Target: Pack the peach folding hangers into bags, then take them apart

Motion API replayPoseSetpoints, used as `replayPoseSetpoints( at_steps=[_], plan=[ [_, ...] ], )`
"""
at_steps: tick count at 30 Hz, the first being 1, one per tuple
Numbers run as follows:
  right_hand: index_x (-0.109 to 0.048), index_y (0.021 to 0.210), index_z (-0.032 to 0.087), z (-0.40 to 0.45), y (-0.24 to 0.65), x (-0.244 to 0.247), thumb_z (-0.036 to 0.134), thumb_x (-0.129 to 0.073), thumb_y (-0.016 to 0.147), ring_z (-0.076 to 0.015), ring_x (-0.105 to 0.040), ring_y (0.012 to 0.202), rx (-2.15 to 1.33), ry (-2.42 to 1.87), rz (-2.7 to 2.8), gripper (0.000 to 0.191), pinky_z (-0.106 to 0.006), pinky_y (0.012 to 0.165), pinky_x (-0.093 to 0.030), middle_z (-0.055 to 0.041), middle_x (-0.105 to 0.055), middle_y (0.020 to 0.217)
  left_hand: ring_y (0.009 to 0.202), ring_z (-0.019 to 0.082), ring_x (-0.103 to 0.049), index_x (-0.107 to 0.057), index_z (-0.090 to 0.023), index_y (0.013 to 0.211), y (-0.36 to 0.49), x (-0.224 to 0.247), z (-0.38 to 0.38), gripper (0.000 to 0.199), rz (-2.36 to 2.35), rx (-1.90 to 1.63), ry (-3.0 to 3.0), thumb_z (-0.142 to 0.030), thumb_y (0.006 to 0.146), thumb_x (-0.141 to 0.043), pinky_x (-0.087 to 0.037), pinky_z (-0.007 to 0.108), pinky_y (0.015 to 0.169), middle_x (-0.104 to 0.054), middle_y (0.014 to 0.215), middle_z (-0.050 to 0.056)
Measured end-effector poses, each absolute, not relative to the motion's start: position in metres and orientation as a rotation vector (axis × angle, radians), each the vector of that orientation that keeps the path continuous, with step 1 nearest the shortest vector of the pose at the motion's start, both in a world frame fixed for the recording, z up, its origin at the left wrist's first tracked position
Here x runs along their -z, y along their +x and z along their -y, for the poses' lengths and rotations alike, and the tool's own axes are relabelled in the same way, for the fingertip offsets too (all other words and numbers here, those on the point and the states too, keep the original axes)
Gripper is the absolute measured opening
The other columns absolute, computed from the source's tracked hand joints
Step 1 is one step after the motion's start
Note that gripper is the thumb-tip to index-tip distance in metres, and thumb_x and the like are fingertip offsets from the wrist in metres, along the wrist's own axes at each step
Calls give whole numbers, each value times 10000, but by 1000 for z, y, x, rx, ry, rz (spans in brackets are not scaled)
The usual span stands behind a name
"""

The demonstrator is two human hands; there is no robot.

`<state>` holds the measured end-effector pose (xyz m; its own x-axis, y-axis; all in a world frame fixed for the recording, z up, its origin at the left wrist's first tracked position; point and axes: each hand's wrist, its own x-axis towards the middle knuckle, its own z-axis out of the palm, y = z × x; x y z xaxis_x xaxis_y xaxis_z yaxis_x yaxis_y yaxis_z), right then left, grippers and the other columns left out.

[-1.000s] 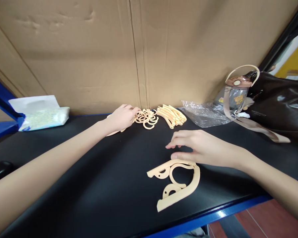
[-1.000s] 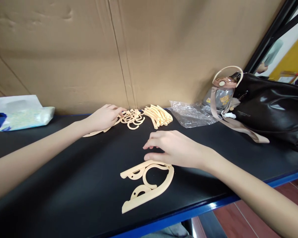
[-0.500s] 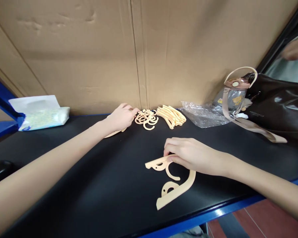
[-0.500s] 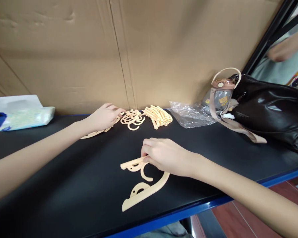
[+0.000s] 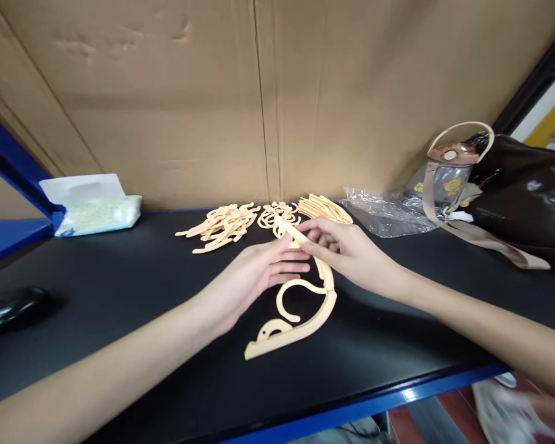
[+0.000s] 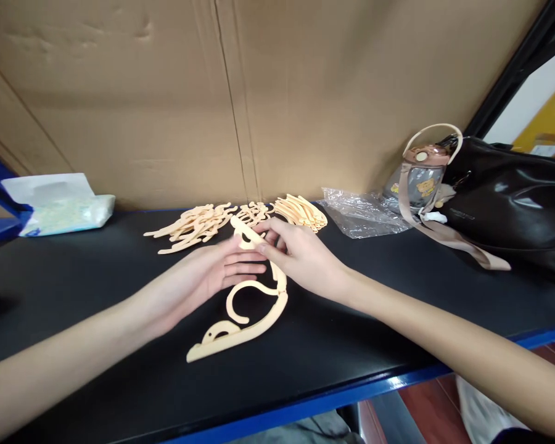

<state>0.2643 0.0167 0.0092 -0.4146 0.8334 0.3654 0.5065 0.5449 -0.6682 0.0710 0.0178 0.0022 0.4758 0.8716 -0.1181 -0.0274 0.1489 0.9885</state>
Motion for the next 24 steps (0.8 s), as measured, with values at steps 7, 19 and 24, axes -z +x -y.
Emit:
replayPoseSetpoints(
  at_steps=[7, 19, 24],
  plan=[
    [-532, 1178, 180, -16, 266, -4, 275, -514, 907, -117, -563, 697, -737, -1058, 2040, 287, -231, 630, -461, 10, -585, 790, 801, 153, -645, -598, -198, 758, 71, -2, -12, 127, -1027, -961, 1330, -268, 844, -535, -538, 258, 777, -649, 794, 24],
    [-485, 1273, -14, -5, 256, 7, -18, -338, 853, -222, -679, 790, 604, -1220, 2618, 446, -313, 616, -457, -164, -694, 1015, 306, 88, -367, -391, -234, 724, 78, 7, -1, 310, -1041, -651, 1538, -489, 902, -392, -348, 193, 286, -477, 476, -62],
    [-508, 1235, 10, -1, 248, 9, -43, -364, 774, -217, -680, 671, 496, -1415, 2637, 485, -295, 512, -393, -129, -699, 901, 311, 103, -401, -421, -236, 667, 78, 9, -2, 325, -1153, -686, 1652, -460, 903, -416, -339, 220, 306, -538, 493, -49]
  ],
)
